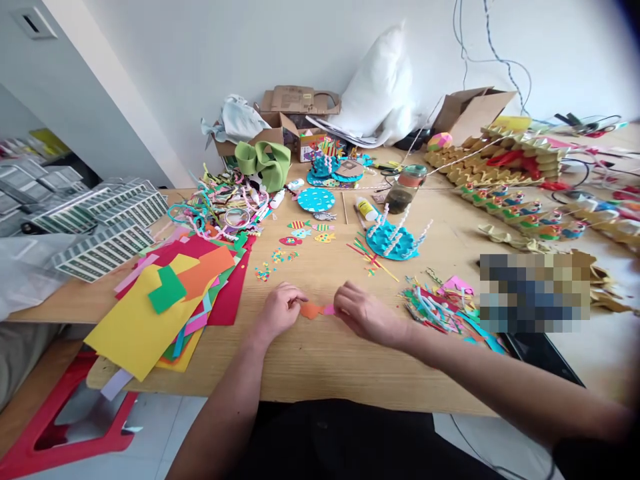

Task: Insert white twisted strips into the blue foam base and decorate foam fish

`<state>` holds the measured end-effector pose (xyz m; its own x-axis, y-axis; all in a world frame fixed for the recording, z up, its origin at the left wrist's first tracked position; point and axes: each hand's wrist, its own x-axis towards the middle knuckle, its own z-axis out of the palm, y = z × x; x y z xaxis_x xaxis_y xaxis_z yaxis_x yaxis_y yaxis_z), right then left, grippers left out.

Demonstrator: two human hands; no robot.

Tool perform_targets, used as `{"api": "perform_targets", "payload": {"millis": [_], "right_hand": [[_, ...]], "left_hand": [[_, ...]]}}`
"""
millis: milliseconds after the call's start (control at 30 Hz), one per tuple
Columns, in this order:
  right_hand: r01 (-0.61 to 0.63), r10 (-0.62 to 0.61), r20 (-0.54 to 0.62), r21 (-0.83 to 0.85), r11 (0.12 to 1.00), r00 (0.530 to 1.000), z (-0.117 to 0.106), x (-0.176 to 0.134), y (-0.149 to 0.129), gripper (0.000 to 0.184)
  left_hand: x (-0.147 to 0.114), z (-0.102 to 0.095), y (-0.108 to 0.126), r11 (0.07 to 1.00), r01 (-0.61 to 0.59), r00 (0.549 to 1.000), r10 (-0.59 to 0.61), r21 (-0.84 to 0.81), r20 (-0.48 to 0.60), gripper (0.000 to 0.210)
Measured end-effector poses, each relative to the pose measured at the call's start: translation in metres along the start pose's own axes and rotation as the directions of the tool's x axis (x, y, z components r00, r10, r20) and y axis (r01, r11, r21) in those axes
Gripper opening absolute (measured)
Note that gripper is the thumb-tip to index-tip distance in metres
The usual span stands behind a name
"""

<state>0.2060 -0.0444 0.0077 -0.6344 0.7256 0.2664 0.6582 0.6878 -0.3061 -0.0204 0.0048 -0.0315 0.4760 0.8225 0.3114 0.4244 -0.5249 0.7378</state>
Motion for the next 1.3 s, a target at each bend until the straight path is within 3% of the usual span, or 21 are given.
{"api": "perform_targets", "payload": {"millis": [233, 467, 567, 667, 700, 767, 900, 1100, 1300], "right_hand": [[-0.040, 0.042, 0.062, -0.023, 0.999, 0.997, 0.024, -0.027, -0.019, 0.020], [-0.035, 0.028, 0.072, 0.092, 0.995, 0.997, 0.012, -0.022, -0.020, 0.019], [-0.069, 0.073, -0.027, 0.127, 0.989, 0.997, -0.004, 0.001, 0.003, 0.016], [-0.212, 0.221, -0.118, 0.089, 0.973, 0.968, -0.021, 0.040, 0.049, 0.010], [-0.300, 0.307, -0.102, 0.077, 0.951, 0.946, -0.025, 0.054, 0.068, 0.009], [-0.526, 0.526, -0.005, 0.023, 0.850, 0.851, -0.030, 0.082, 0.104, 0.011], [-0.632, 0.635, 0.060, -0.060, 0.773, 0.770, -0.026, 0.119, 0.155, 0.017], [-0.651, 0.667, 0.153, -0.147, 0.745, 0.729, -0.012, 0.132, 0.175, 0.026], [-0.657, 0.676, 0.212, -0.163, 0.736, 0.706, -0.013, 0.134, 0.179, 0.020]], "left_hand": [[-0.002, 0.004, 0.001, 0.995, -0.102, 0.987, 0.098, 0.023, 0.124, 0.032], [-0.003, 0.000, 0.008, 0.997, -0.060, 0.975, 0.048, 0.052, 0.218, 0.033], [-0.002, 0.001, 0.007, 0.998, -0.043, 0.976, 0.031, 0.052, 0.217, 0.033], [-0.002, 0.004, 0.004, 0.998, -0.041, 0.979, 0.032, 0.042, 0.200, 0.034], [-0.002, 0.004, 0.003, 0.998, -0.041, 0.980, 0.033, 0.039, 0.196, 0.034], [-0.002, 0.005, 0.002, 0.999, -0.039, 0.981, 0.032, 0.033, 0.191, 0.034], [-0.001, 0.003, 0.002, 0.999, -0.021, 0.987, 0.017, 0.025, 0.160, 0.033], [0.000, 0.001, 0.003, 0.999, 0.007, 0.995, -0.010, 0.031, 0.102, 0.034], [-0.001, 0.002, -0.001, 0.998, 0.001, 0.995, -0.007, 0.062, 0.102, 0.034]]}}
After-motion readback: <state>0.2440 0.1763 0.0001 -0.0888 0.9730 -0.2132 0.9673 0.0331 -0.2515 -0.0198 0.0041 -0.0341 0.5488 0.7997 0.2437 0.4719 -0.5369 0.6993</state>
